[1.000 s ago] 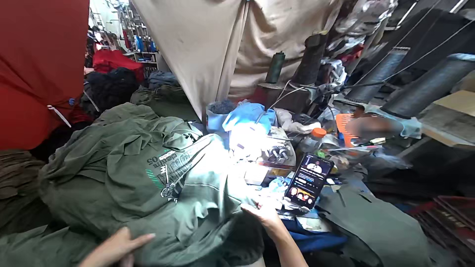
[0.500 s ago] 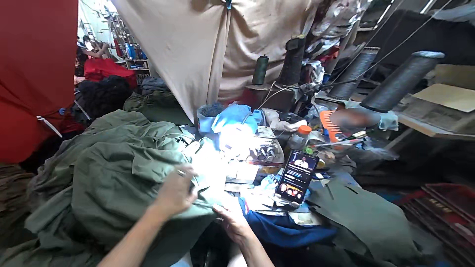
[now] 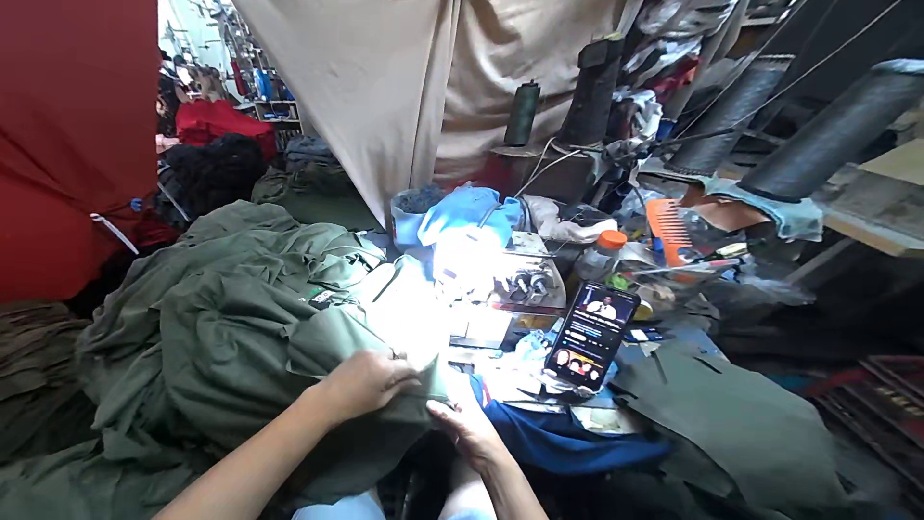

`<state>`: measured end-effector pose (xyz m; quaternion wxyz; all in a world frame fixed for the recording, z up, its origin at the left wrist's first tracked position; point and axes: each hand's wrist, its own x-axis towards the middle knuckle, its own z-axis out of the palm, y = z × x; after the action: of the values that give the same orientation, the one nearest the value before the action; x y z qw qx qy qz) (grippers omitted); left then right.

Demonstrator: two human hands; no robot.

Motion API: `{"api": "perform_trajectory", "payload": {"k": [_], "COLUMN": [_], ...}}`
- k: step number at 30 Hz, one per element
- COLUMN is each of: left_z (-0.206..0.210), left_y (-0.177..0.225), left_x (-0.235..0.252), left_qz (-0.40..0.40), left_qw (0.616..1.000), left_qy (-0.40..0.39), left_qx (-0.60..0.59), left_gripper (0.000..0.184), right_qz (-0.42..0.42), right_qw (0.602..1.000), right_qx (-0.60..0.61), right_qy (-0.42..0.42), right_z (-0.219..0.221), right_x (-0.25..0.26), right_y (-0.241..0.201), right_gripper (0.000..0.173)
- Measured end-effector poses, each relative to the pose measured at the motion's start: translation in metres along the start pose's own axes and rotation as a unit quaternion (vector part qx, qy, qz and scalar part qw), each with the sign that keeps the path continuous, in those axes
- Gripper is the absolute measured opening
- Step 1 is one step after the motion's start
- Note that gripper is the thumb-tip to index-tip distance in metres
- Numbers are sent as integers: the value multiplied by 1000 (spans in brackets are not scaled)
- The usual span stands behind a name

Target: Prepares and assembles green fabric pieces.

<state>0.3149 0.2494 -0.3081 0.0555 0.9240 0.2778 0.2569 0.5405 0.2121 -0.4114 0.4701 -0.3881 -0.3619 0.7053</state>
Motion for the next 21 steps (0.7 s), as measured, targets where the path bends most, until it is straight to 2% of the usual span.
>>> {"api": "perform_trajectory", "payload": {"k": [4,7,9,13,17,21], "left_z": [26,40,46,52,49,46], "left_y": [12,12,8,1,8,13], "left_x": [-11,-12,-4,25,53,70], "left_qz": [24,13,0,-54,-154,-207], "left_qw": [1000,999,998,993,984,973], "left_qy": [-7,5,30,55,5,-14], "left_qx": [19,33,55,88,94,96], "left_gripper": [21,21,20,16,21,25], "right_qz": [6,-5,-23,-55,-63,-82], "right_qw": [999,999,998,995,992,986], "right_qx": [-38,-50,-60,-80,-88,-124], "right_qy": [11,-1,0,15,61,72], "right_z": [2,1,1,2,9,8], "right_x": [-7,-6,1,27,44,48], "right_y": [8,7,1,-23,-47,-47], "right_gripper": [18,8,8,13,13,15]}}
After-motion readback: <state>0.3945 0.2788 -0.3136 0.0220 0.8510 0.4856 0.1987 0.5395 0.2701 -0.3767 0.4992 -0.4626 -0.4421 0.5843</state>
